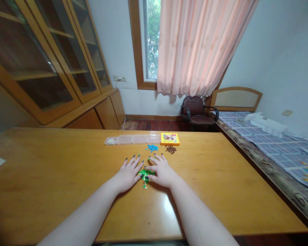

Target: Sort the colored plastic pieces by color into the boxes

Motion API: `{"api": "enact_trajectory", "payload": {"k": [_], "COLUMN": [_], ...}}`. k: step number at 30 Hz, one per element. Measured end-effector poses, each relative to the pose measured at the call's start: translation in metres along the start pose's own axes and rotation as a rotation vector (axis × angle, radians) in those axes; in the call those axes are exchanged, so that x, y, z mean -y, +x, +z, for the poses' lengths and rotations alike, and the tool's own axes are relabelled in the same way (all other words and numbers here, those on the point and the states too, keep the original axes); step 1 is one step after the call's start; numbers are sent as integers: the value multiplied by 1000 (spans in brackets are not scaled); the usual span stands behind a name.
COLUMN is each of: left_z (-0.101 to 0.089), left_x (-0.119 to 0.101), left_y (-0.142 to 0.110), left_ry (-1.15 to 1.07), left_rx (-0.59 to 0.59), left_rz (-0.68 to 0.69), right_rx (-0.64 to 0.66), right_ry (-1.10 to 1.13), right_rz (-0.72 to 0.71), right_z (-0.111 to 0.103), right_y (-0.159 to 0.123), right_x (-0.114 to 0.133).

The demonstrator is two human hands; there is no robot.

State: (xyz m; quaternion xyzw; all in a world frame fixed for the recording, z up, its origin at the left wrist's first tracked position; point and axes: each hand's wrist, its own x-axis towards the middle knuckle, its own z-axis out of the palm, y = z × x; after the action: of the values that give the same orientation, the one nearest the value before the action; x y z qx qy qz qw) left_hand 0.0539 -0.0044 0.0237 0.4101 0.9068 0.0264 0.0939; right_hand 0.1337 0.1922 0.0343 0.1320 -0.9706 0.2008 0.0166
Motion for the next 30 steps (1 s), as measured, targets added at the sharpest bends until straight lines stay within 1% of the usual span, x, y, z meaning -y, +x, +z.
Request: {"api": "enact_trajectory", "payload": {"k": [2,4,6,8,9,14,20,23,26,30], "left_z": [-1,-2,-2,-2,-1,1,-2,-4,-9,-20], "left_x": [-1,-2,-3,-3,-3,1,1,-2,-2,3], "left_y": [-1,-2,-2,-1,-1,-1,-2,-3,-2,-1], "left_ry": [27,51,62,58,56,78,129,94,49,9], "left_rx": [7,-9,-31,-27,-17,9,-60,-86,-114,-175], "left_rz": [-95,-143,-105,-42,-34,-149,-216,-168,-81,9], "right_rx": [38,58,50,17,6,55,62,81,70,14], "right_ry": [9,-2,-21,-33,-32,9,14,-11,-61,-94], "right_rz": [-3,25,68,101,104,33,-42,-49,9,93], "right_z": [3,4,3,1,0,-1,1,4,10,14], "right_y": [1,1,1,1,1,0,0,2,6,9], "right_x": [1,-1,-4,-5,-5,0,3,4,4,-1]}}
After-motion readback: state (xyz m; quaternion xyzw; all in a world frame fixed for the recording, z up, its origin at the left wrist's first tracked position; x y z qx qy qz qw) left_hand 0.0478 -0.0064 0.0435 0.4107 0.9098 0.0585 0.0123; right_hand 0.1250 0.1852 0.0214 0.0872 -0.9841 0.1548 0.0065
